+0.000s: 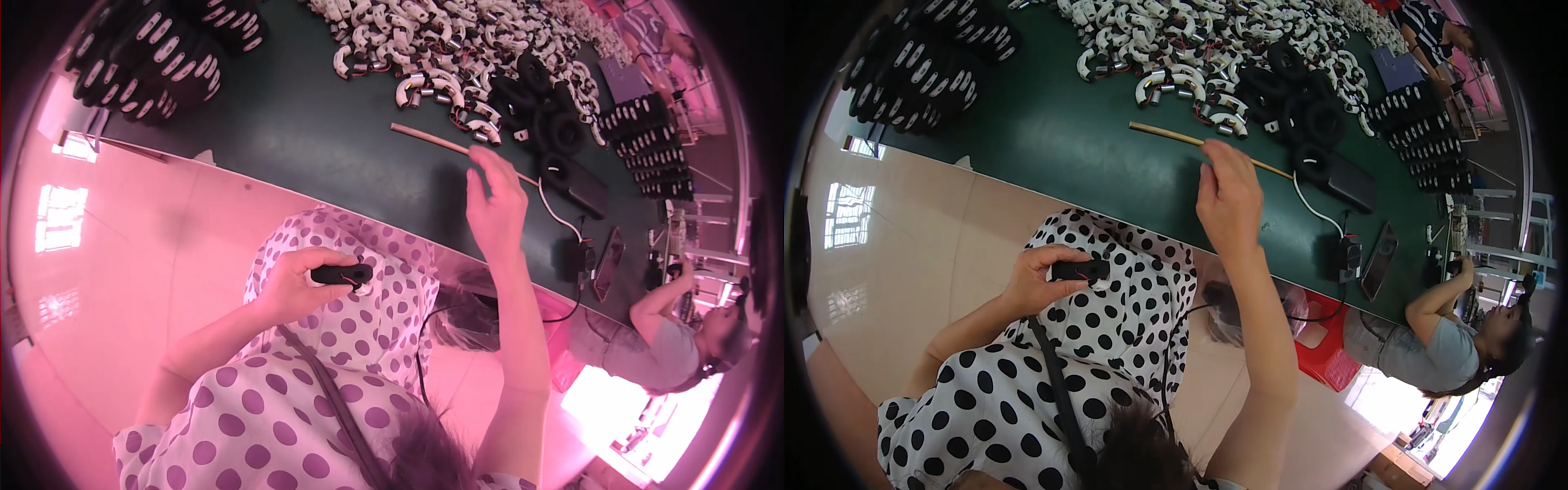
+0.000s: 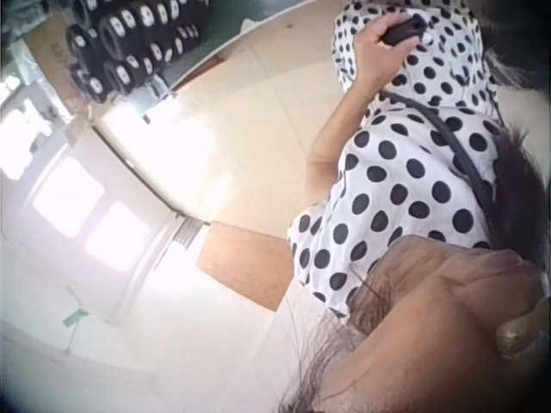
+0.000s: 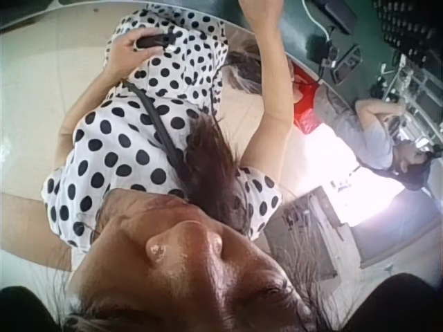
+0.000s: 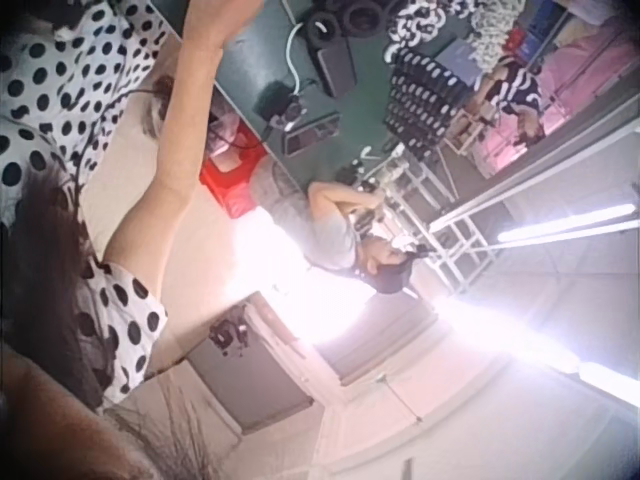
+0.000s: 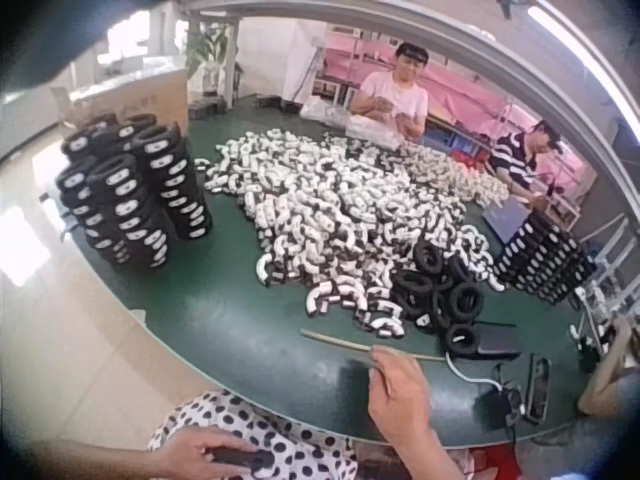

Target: Assembling small plastic and rubber components for electronic headsets at a factory workbench.

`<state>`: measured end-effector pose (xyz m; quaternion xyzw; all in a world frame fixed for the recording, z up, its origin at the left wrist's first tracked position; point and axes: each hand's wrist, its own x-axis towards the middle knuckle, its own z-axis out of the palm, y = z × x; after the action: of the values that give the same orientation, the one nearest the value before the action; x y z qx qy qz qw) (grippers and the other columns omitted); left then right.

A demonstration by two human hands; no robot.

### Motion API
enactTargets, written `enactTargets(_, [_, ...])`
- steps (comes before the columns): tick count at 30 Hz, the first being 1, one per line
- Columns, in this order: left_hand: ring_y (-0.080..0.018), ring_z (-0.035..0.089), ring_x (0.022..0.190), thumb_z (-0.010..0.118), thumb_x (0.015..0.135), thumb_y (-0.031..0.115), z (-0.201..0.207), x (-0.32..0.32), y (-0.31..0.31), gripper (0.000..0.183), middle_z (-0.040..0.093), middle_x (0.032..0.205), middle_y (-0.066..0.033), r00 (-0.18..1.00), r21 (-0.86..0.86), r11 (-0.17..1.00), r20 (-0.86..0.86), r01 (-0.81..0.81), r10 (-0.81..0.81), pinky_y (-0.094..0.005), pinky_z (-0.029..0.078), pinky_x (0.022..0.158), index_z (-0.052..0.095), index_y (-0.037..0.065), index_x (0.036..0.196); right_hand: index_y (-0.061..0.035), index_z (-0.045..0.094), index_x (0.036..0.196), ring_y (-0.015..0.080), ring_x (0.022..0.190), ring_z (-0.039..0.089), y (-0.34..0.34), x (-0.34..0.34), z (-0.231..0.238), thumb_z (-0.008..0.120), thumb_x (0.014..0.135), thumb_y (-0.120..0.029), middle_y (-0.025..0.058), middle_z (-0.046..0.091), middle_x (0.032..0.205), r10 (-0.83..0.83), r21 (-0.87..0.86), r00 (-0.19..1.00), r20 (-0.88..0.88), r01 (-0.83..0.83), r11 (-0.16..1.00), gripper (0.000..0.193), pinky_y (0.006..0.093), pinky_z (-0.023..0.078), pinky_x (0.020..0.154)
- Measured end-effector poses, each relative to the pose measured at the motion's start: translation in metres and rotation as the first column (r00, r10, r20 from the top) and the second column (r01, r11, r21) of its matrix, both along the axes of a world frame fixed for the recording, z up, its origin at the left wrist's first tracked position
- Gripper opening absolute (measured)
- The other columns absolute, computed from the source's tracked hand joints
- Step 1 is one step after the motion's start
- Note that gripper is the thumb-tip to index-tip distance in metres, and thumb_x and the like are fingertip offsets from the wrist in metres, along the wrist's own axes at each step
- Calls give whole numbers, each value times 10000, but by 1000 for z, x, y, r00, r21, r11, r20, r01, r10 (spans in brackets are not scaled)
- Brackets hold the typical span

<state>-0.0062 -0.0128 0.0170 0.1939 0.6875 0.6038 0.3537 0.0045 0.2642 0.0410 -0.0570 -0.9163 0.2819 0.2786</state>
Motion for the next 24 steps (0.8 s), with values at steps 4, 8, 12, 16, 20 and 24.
enactTargets(4, [-146,568,886,685,679,-18,4,-3,-7,354,601,926,-85,995,13,999,-95,33,-31,-267,437,808,587,-15,1019,-23,598,905,301,880,547,19,-36,-14,574,707,1,122,594,927,56,232,995,77,-73,970,201,374,439,776])
enactTargets(8, [-127,555,899,643,715,-57,1,0,-17,383,571,990,-67,988,89,993,144,-72,58,-245,453,793,530,-28,1080,-40,597,864,301,838,540,23,-45,-30,571,737,-51,117,568,858,116,330,972,204,-179,927,130,377,438,726])
enactTargets(12, [-92,543,855,660,736,-6,2,-9,-16,286,555,949,-42,967,111,991,253,-68,38,-219,452,767,530,-5,990,-18,567,878,311,823,531,21,-52,-21,558,751,-47,126,553,818,153,348,957,246,-235,907,131,396,417,730])
enactTargets(16, [-99,535,868,674,732,23,-11,-4,-18,261,555,960,-52,962,120,991,272,-59,24,-233,438,798,520,10,942,-12,544,900,316,794,540,6,-47,-12,542,766,-39,130,553,821,218,311,941,257,-295,904,137,400,428,698])
enactTargets(20, [-114,521,851,698,731,126,-15,-5,-16,288,554,948,-67,968,213,977,250,-21,-34,-249,422,775,513,15,921,-31,543,941,312,716,557,-43,-21,31,524,793,-34,143,552,835,273,4,930,245,-282,959,150,387,447,607])
enactTargets(24, [-124,513,819,695,739,187,-18,-5,-22,327,559,941,-81,977,224,974,203,24,-71,-249,411,733,518,-1,940,-30,592,947,270,600,557,-66,27,60,575,807,-121,125,561,724,479,-346,772,418,-352,870,168,340,454,552])
